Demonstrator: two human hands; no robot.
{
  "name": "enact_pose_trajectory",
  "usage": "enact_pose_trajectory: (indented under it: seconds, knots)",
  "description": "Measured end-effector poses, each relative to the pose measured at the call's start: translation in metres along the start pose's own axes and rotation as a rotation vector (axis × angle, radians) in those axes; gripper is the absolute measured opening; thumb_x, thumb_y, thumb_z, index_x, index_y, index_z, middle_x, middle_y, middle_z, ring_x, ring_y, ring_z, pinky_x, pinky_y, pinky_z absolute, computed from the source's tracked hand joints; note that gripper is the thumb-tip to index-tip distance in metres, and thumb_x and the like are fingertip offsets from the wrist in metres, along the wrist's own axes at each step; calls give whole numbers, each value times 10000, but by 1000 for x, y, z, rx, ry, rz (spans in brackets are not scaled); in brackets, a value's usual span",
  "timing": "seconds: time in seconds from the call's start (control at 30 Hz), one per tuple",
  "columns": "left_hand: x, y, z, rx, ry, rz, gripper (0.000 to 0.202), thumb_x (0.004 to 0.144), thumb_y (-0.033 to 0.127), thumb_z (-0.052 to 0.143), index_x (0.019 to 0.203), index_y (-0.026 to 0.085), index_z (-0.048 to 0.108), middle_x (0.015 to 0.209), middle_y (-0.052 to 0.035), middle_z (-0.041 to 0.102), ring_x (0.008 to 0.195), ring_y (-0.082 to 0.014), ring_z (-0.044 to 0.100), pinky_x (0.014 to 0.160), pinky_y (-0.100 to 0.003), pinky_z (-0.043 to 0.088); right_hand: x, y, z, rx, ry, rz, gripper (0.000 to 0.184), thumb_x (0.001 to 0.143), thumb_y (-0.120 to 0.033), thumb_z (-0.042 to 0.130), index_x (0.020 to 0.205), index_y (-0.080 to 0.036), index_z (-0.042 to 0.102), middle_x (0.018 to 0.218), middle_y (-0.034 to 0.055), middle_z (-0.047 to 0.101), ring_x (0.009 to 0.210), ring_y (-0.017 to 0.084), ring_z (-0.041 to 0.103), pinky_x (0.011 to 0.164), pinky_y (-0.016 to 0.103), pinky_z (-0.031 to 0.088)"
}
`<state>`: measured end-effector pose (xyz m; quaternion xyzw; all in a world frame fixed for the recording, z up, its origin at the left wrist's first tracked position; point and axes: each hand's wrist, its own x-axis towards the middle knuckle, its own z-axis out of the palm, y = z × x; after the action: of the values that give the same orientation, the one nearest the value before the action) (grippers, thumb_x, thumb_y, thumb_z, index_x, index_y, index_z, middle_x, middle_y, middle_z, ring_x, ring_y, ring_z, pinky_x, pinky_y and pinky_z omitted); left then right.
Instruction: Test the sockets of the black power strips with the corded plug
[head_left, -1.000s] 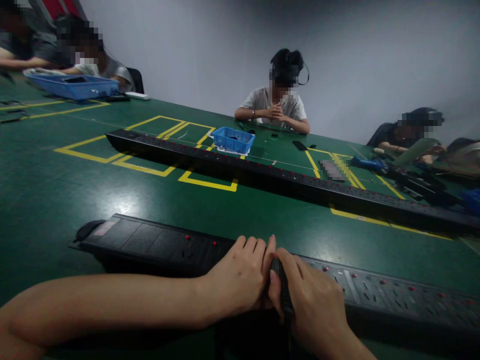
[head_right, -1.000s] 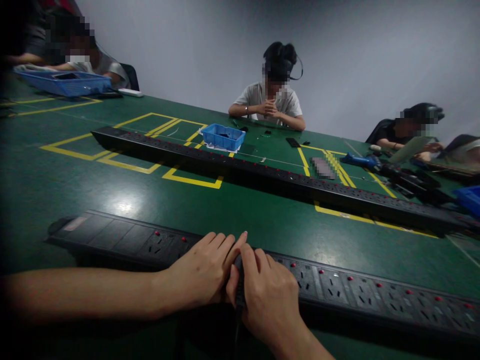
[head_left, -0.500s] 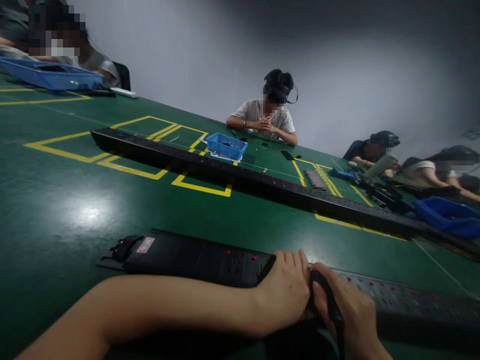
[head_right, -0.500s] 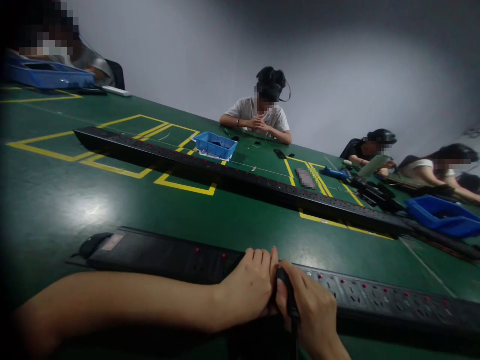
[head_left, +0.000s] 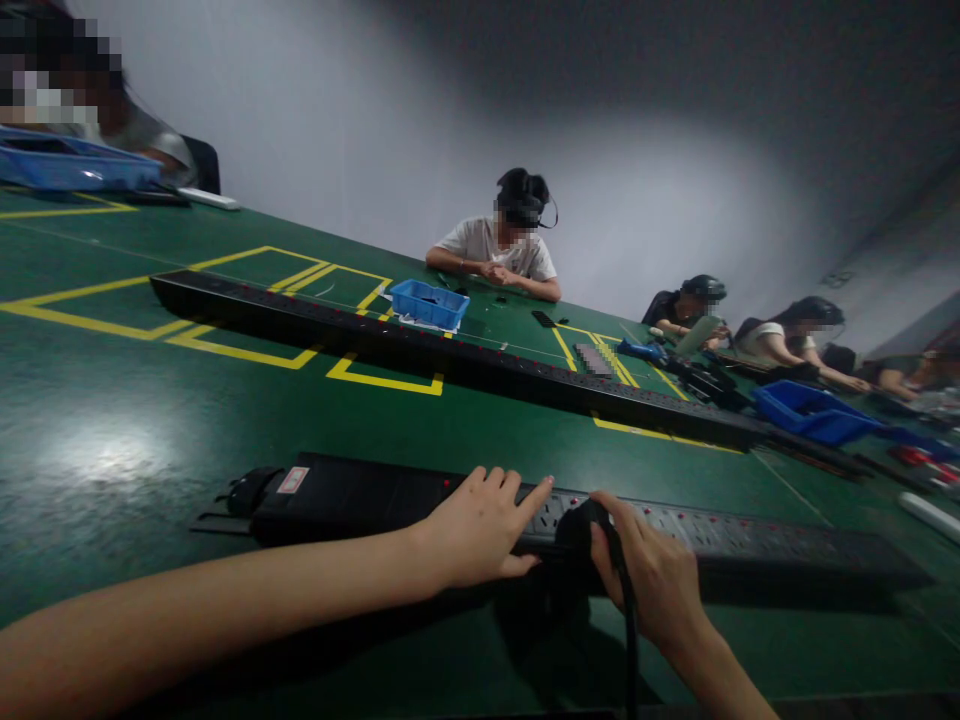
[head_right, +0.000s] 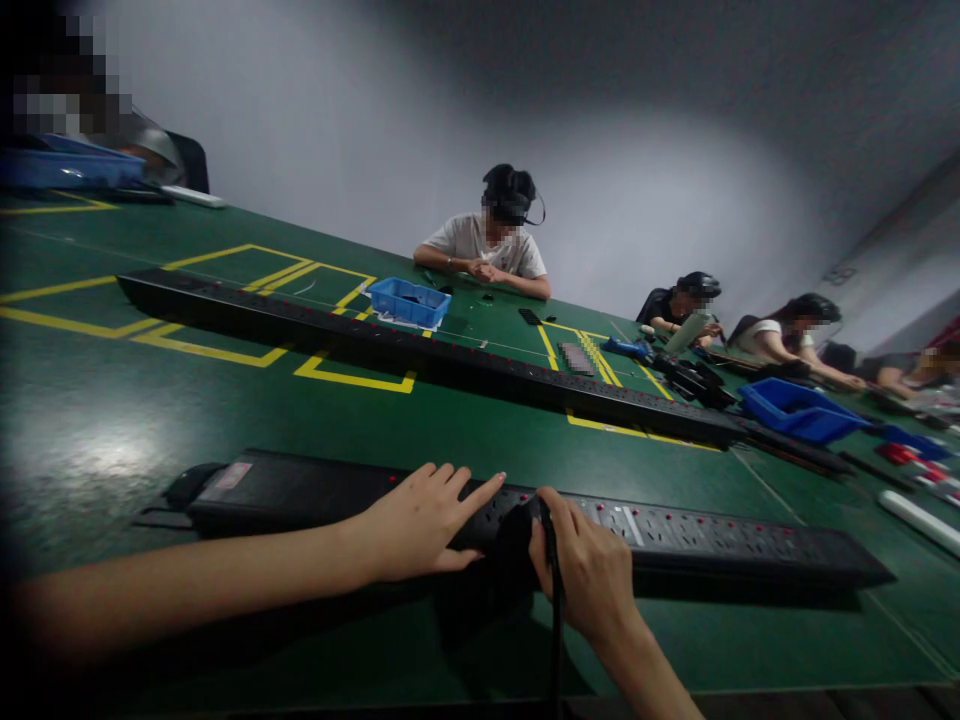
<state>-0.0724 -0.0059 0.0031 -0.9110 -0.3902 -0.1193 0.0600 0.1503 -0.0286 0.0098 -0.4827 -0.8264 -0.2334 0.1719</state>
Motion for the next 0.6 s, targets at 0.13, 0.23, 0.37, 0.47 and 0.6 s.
enact_pose_trajectory:
  seconds: [0.13, 0.23, 0.37, 0.47, 0.6]
  knots:
    - [2, 3, 1, 20, -18, 6, 722, 787, 548, 425, 1358, 157, 220, 1018, -134, 532, 901, -260, 509, 769, -372, 355, 2, -3, -4, 21, -69, 32, 303, 870, -303, 404, 1105, -146, 513, 891, 76, 661, 707, 150, 631, 594, 224, 424]
    - [2, 2, 0, 7, -28, 16, 728, 782, 551, 436, 1359, 163, 219, 1010, -129, 535, 904, -257, 509, 772, -372, 359, 11, -1, -13, 79, -176, 38, 294, 875, -318, 391, 1103, -164, 496, 867, 71, 667, 684, 155, 635, 566, 228, 424]
    - [2, 0, -3, 2, -25, 19, 710, 789, 538, 437, 1357, 173, 222, 1001, -119, 538, 907, -247, 508, 778, -362, 364, 31, 10, -24, 202, -365, 26, 238, 893, -290, 341, 1032, -187, 505, 755, 21, 662, 612, 131, 621, 545, 210, 400]
    - [1, 0, -4, -1, -15, 7, 710, 788, 536, 438, 1357, 171, 224, 996, -120, 541, 911, -251, 507, 771, -360, 370, 39, 14, -28, 185, -418, 18, 241, 898, -292, 331, 1008, -197, 523, 690, 0, 651, 605, 125, 618, 547, 199, 386]
    - [1, 2, -3, -9, 9, 3, 725, 780, 533, 452, 1359, 166, 215, 993, -116, 534, 897, -254, 501, 761, -368, 375, 32, 6, -31, 57, -301, -10, 280, 896, -248, 320, 1050, -180, 544, 695, 16, 656, 580, 113, 609, 526, 193, 367]
